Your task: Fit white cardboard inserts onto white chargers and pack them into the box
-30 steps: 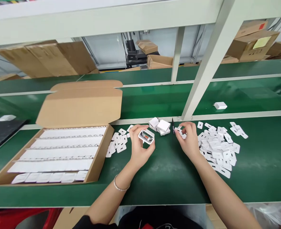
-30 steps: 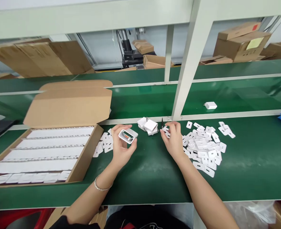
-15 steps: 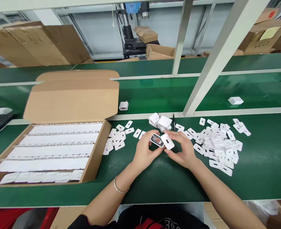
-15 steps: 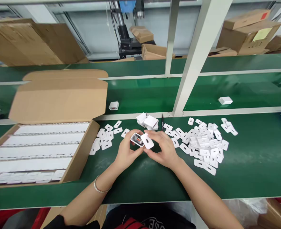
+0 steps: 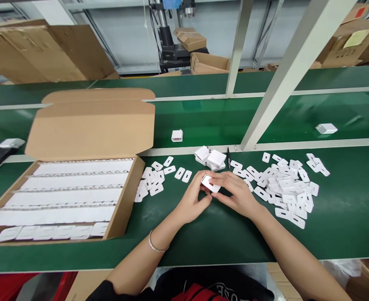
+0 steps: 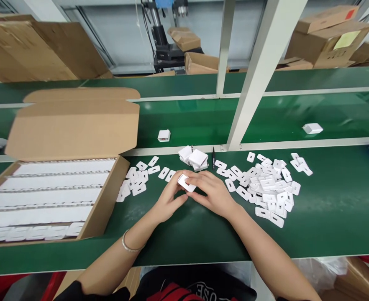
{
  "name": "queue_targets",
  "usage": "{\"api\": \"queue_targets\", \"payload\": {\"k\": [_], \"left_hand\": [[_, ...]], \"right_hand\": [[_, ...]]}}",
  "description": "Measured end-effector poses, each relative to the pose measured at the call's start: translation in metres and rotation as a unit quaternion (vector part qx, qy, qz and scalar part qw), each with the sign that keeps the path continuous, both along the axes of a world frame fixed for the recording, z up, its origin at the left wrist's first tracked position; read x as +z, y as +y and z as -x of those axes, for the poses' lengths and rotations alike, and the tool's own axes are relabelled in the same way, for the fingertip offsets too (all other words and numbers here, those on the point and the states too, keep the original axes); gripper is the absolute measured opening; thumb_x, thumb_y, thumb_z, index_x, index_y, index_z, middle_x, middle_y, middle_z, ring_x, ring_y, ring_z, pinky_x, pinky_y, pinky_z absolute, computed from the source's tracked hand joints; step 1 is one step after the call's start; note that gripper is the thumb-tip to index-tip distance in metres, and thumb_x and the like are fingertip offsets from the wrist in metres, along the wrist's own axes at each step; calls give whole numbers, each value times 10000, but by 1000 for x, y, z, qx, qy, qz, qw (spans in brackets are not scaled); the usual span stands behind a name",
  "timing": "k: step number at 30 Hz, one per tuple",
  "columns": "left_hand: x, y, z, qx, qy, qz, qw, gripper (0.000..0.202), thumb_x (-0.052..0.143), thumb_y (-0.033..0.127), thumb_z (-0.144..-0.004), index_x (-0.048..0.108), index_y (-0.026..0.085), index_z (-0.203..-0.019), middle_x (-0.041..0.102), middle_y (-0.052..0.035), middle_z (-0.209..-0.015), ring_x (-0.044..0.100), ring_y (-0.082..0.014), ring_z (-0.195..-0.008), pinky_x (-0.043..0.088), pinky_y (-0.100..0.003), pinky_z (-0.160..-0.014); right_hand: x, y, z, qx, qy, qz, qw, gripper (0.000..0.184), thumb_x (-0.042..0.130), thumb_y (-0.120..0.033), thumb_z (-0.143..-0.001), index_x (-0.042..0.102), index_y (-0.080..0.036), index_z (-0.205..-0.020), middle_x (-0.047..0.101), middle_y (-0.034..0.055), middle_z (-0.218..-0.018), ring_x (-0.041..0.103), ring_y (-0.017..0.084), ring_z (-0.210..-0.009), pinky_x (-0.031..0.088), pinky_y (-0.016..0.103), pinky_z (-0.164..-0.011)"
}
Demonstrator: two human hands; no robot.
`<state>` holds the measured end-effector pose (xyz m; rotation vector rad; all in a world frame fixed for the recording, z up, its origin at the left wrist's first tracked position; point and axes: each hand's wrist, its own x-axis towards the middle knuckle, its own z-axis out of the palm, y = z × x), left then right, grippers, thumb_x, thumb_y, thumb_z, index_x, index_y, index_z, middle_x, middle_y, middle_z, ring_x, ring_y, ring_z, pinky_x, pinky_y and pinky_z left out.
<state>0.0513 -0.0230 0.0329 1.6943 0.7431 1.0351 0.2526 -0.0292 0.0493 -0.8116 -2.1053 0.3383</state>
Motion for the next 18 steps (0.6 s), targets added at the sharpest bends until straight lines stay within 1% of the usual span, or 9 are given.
{"api": "queue_targets", "payload": {"k": [2,5,6,8,10,11,13,15,18], "left_hand": [[1,1,0,8,-14,13,1000,376,487,308,-1059,531,253,-1428,558,-118,-1382,631,-224,-1125,589,-340,-892],[0,1,-3,61,8,15,998,348,377,394,-1119,598,241,-1341,608,-113,-1326,640,-217,-1120,584,-327,-868],[0,1,-4,76,18,2,997,348,372,401,-1123,605,237,-1323,619,-112,-1309,641,-217,-1127,581,-331,-883],[-1,0,-6,98,33,-41,994,332,378,387,-1127,597,232,-1322,624,-111,-1301,627,-221,-1185,558,-360,-975],[-3,-1,-7,119,41,-88,988,311,383,360,-1128,582,230,-1329,622,-111,-1301,607,-224,-1235,522,-388,-1053],[-3,-2,-7,126,44,-107,985,302,388,350,-1127,575,229,-1330,620,-113,-1299,603,-225,-1243,513,-394,-1065],[-5,-3,-8,135,51,-133,981,289,397,340,-1124,564,228,-1332,616,-117,-1292,604,-227,-1231,517,-393,-1048],[-6,-4,-8,133,52,-147,979,284,396,332,-1123,555,234,-1338,610,-115,-1287,606,-223,-1214,522,-384,-1027],[-8,-3,-8,121,40,-150,980,285,386,329,-1125,555,252,-1341,602,-105,-1288,602,-216,-1213,518,-379,-1030]], "right_hand": [[1,0,-1,1,2,14,1000,298,651,-234,-1038,631,-290,-1330,656,96,-1458,706,239,-1141,594,424,-968],[0,-2,0,5,21,51,998,298,648,-307,-1040,636,-304,-1338,578,106,-1504,702,229,-1092,584,437,-1000],[-1,-3,1,-2,32,70,997,326,648,-354,-1037,626,-307,-1359,572,111,-1481,689,241,-1107,578,449,-1010],[-3,-6,4,-35,60,116,991,393,613,-454,-1040,594,-292,-1398,583,126,-1378,653,270,-1127,575,467,-983],[-5,-7,7,-73,87,170,979,429,535,-522,-1058,569,-260,-1397,604,124,-1236,631,275,-1072,572,458,-913],[-7,-8,9,-79,96,203,971,432,496,-541,-1069,565,-248,-1378,613,114,-1177,624,265,-1018,566,443,-875],[-9,-8,12,-63,106,274,954,428,448,-564,-1081,565,-238,-1331,635,88,-1108,613,241,-934,542,414,-829],[-12,-8,15,-38,122,326,937,419,442,-580,-1080,570,-241,-1290,648,61,-1065,606,224,-894,518,391,-814],[-13,-7,17,-23,163,348,923,418,490,-608,-1053,586,-246,-1237,637,40,-1018,590,212,-874,492,364,-794]]}}
